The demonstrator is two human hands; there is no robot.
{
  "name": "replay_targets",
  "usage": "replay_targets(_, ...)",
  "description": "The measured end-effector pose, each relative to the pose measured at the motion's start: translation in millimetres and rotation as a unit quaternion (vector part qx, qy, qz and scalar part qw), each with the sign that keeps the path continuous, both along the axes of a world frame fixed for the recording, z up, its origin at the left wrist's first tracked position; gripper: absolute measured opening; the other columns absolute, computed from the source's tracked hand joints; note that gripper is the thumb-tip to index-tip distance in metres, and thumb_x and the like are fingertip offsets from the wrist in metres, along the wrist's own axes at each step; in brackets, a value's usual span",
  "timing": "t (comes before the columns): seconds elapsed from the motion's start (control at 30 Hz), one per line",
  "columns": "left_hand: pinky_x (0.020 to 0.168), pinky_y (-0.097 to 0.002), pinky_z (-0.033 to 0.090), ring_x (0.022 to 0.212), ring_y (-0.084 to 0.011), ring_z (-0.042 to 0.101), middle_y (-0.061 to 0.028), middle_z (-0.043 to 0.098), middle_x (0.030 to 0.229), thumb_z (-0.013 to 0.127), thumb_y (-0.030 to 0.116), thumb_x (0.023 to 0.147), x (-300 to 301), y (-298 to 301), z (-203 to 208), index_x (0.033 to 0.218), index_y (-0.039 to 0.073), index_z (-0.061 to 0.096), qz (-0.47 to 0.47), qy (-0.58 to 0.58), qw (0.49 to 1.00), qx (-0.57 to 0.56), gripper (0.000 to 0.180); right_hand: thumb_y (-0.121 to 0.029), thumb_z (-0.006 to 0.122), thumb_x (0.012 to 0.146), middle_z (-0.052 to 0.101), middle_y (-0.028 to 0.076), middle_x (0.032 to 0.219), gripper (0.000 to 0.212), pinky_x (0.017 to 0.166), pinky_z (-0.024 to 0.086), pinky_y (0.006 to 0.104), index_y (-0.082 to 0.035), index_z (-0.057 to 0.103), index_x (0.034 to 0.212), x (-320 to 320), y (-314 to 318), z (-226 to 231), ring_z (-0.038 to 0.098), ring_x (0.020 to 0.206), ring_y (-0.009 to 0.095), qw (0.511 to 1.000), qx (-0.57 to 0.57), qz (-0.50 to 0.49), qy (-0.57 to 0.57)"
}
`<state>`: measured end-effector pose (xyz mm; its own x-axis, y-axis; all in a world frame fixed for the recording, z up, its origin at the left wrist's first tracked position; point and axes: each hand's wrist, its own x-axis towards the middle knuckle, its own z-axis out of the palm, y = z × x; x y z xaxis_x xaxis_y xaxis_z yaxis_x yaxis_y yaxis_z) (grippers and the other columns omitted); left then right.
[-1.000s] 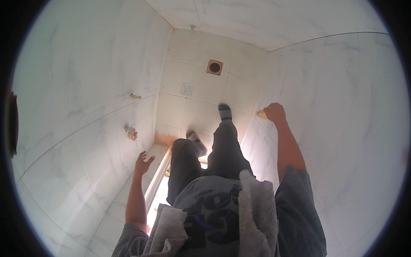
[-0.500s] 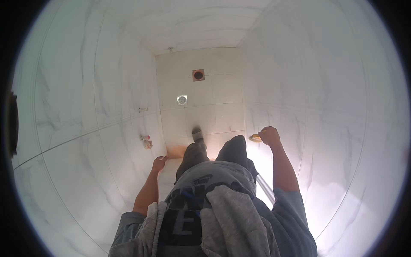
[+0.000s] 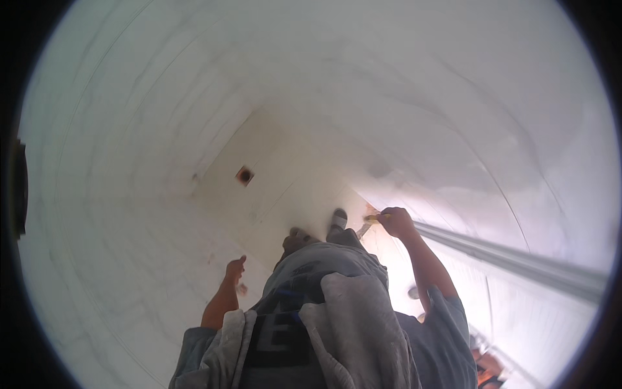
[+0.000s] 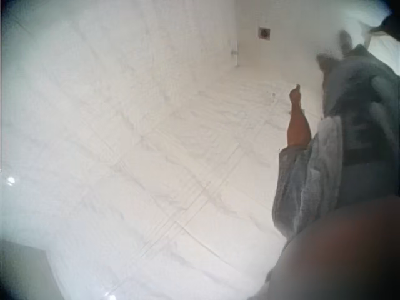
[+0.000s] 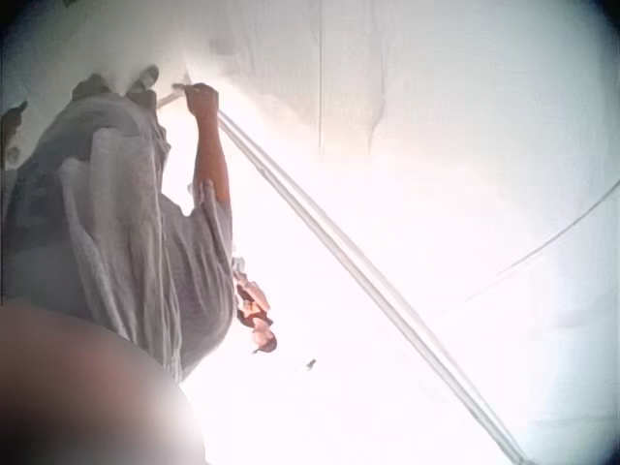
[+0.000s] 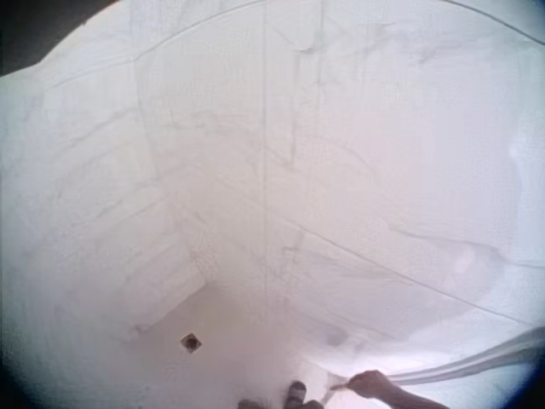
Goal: The person kneels in a shower stall and uses a yellow sponge to apply grout to the floor tiles around the drain. Later, the person stands and uses a ruler and pencil to measure and mark the floor near a toilet.
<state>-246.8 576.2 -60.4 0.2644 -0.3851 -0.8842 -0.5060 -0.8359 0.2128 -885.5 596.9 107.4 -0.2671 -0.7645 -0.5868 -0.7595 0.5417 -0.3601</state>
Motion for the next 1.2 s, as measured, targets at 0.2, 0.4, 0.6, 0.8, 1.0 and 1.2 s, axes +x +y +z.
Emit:
replay_targets(0.2, 0.067, -0.0423, 0.047, 0.074, -0.0226, 0.057, -0.0073, 0.06, 0.086, 0.066, 0.05, 0.096, -117, -146, -1, 0.103, 0.002, 0.064, -0.146, 0.101, 0.984, 0.005, 0.049, -0.042, 0.074, 0.081, 0.074, 0.019, 0.102, 0.04, 0.088, 0.056, 0.0454, -0.01, 0.078, 0.104, -12, 136, -57, 0.07, 0.098, 0.036, 0.943, 0.007, -0.327, 0.059)
replay_targets(0.4, 0.073, -0.0417, 0.05, 0.082, -0.0244, 0.06, -0.0106, 0.064, 0.095, 0.069, 0.047, 0.094, -247, -255, 16, 0.112, 0.0, 0.063, -0.577, 0.075, 0.813, -0.022, 0.051, -0.033, 0.067, 0.079, 0.074, 0.019, 0.107, 0.038, 0.093, 0.055, 0.0436, -0.005, 0.076, 0.102, 99, 264, -98, 0.069, 0.104, 0.035, 0.647, 0.007, -0.762, 0.027)
replay_targets(0.6, 0.08, -0.0411, 0.052, 0.09, -0.0261, 0.064, -0.0139, 0.068, 0.103, 0.072, 0.044, 0.093, -354, -312, 41, 0.121, -0.003, 0.062, -0.873, -0.023, 0.482, -0.068, 0.056, -0.034, 0.062, 0.083, 0.074, 0.019, 0.084, 0.037, 0.079, 0.059, 0.0408, -0.002, 0.076, 0.095, 243, 332, -108, 0.074, 0.082, 0.031, 0.38, -0.044, -0.924, -0.006)
replay_targets(0.8, 0.084, -0.0402, 0.052, 0.096, -0.0269, 0.064, -0.0165, 0.067, 0.109, 0.073, 0.042, 0.092, -418, -271, 51, 0.125, -0.003, 0.061, -0.835, -0.009, 0.55, -0.017, 0.057, -0.028, 0.063, 0.085, 0.071, 0.013, 0.07, 0.03, 0.06, 0.059, 0.0349, -0.001, 0.075, 0.091, 326, 381, -127, 0.069, 0.055, 0.022, 0.106, -0.09, -0.99, 0.002)
replay_targets(1.0, 0.088, -0.0393, 0.051, 0.101, -0.0278, 0.065, -0.0191, 0.067, 0.114, 0.075, 0.04, 0.091, -511, -159, 56, 0.129, -0.003, 0.059, -0.892, 0.014, 0.452, 0.01, 0.06, -0.018, 0.064, 0.086, 0.067, 0.011, 0.065, 0.021, 0.047, 0.055, 0.0332, 0.001, 0.073, 0.085, 332, 430, -167, 0.064, 0.049, 0.02, 0.145, -0.075, -0.985, -0.047)
replay_targets(1.2, 0.092, -0.0385, 0.051, 0.107, -0.0286, 0.065, -0.0216, 0.067, 0.119, 0.076, 0.038, 0.09, -615, -2, 75, 0.133, -0.003, 0.058, -0.956, 0.06, 0.286, 0.0, 0.063, -0.023, 0.062, 0.086, 0.073, 0.02, 0.082, 0.028, 0.076, 0.058, 0.0424, 0.001, 0.075, 0.09, 304, 520, -191, 0.073, 0.083, 0.034, 0.164, 0.027, -0.985, 0.056)
